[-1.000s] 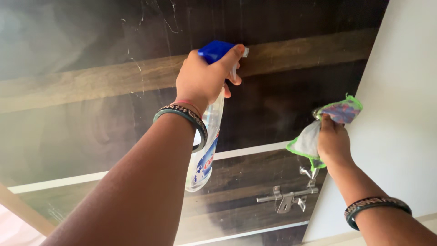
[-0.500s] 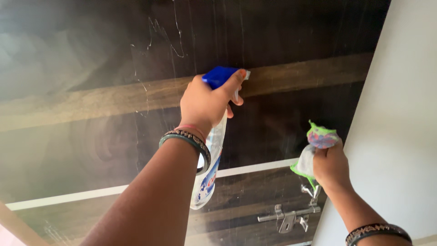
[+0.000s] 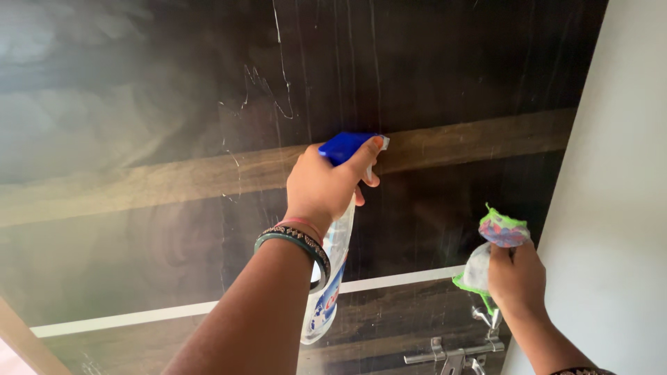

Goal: The person sprays a cleaning solution onto a dark wooden surface and wipes it with a cloth. They repeatedly spray and wipe different sections of the surface, including the top edge and horizontal areas, to remove residue.

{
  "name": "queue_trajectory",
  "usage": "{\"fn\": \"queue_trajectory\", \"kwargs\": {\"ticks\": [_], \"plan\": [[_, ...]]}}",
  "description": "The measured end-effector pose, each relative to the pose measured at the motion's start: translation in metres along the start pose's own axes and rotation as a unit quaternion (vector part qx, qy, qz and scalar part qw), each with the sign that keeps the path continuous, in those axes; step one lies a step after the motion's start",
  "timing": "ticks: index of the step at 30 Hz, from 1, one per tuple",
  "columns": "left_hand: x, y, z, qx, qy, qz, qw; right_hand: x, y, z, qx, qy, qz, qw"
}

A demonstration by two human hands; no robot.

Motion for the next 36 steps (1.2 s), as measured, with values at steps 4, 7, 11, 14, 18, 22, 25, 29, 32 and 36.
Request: {"fn": "queue_trajectory", "kwargs": {"ticks": [4, 7, 11, 14, 18, 22, 25, 29, 32, 36], "plan": [[-0.004, -0.001, 0.002, -0.002, -0.012, 0.003, 1.000, -0.017, -0.006, 0.008, -0.011, 0.001, 0.050, 0.999], [0.000, 0.000, 0.003, 0.003, -0.013, 0.004, 1.000, -0.027, -0.001, 0.018, 0.018, 0.000, 0.069, 0.997], [0.005, -0.002, 0.017, 0.065, -0.024, -0.063, 0.996, 0.001, 0.028, 0.005, -0.070, 0.093, -0.186, 0.976], [0.014, 0.001, 0.030, 0.211, -0.047, -0.178, 0.960, 0.042, 0.043, 0.004, -0.070, 0.101, 0.002, 0.992], [0.045, 0.065, 0.030, 0.156, 0.002, -0.196, 0.968, 0.132, 0.049, 0.010, -0.077, 0.105, 0.072, 0.989], [0.050, 0.144, 0.025, 0.088, 0.008, -0.203, 0.975, 0.220, 0.029, 0.018, 0.025, 0.130, 0.147, 0.980], [0.049, 0.196, 0.015, 0.049, 0.003, -0.189, 0.981, 0.282, 0.002, 0.021, 0.037, 0.321, 0.198, 0.925], [0.045, 0.248, 0.014, 0.012, 0.019, -0.149, 0.989, 0.323, -0.041, 0.015, 0.130, 0.272, 0.358, 0.883], [0.045, 0.276, 0.018, 0.005, 0.016, -0.153, 0.988, 0.347, -0.072, 0.001, 0.239, 0.224, 0.399, 0.857], [0.051, 0.297, 0.025, 0.011, -0.003, -0.135, 0.991, 0.335, -0.129, -0.030, 0.358, 0.133, 0.310, 0.871]]}}
Point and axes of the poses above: each hand's wrist, its own z-axis towards the middle knuckle, its own y-axis out of the back of the hand, x = y × z, the point moved 4 cm from there along z, towards the middle knuckle, and after that the axes turned 12 degrees about y, right-handed, at the moved point
